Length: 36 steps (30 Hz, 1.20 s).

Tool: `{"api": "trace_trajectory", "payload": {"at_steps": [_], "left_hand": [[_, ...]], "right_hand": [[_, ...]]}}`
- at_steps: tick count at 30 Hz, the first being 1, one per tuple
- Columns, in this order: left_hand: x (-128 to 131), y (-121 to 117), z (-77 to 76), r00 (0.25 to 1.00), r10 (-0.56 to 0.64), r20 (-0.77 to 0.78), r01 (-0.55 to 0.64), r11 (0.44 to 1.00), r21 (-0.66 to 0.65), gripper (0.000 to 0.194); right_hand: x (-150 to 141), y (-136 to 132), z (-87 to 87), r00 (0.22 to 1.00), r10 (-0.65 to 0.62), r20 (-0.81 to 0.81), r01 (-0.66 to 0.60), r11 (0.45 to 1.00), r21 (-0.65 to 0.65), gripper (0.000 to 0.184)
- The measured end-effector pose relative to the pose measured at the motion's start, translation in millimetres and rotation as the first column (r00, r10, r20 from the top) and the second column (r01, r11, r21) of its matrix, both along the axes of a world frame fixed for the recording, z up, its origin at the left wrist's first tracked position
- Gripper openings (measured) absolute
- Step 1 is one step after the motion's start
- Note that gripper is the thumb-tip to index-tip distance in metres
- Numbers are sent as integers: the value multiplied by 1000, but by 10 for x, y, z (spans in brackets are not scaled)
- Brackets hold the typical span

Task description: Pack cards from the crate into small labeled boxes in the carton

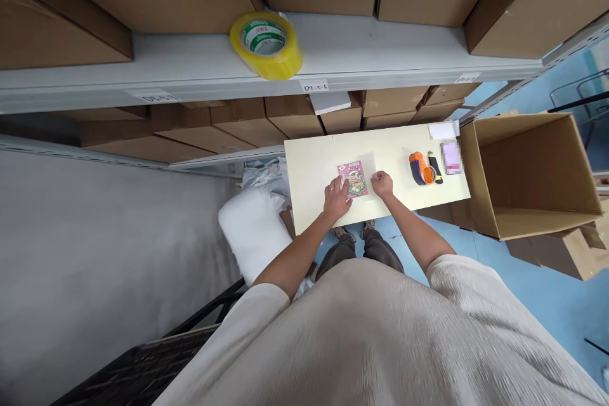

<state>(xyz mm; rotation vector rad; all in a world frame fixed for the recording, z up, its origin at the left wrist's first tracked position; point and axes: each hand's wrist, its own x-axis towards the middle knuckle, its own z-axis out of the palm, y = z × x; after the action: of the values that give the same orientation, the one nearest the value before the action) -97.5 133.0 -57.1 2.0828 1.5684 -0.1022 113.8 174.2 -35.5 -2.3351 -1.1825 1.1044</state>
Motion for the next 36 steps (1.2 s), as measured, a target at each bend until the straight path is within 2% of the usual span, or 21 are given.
{"api": "trace_trajectory", "payload": {"at_steps": [5,9,14,21,24,31,36], "left_hand": [[254,100,-5,990,-137,42,137,990,-14,83],[363,128,-19,993,-113,23,114,992,-58,77],[364,112,-14,996,-84,-10,83,994,-65,79],[429,205,-26,984,-171,-54,166,982,-89,80],[449,230,-44,983,-174,-51,169,981,-91,81],[377,191,-126,992,-120,44,123,991,-61,79],[254,105,-212,986,-92,142,92,996,4,77]], "right_hand": [[-43,-9,34,995,101,20,-102,994,40,15],[-45,-10,2,994,107,2,-107,993,58,17],[-14,-32,-87,996,87,-4,-86,993,81,17],[14,-20,-214,996,88,-34,-83,990,118,17],[45,-15,-265,996,86,-27,-82,989,125,17],[123,-13,-314,997,71,-4,-70,990,122,16],[18,-44,-257,986,164,-43,-154,972,176,21]]}}
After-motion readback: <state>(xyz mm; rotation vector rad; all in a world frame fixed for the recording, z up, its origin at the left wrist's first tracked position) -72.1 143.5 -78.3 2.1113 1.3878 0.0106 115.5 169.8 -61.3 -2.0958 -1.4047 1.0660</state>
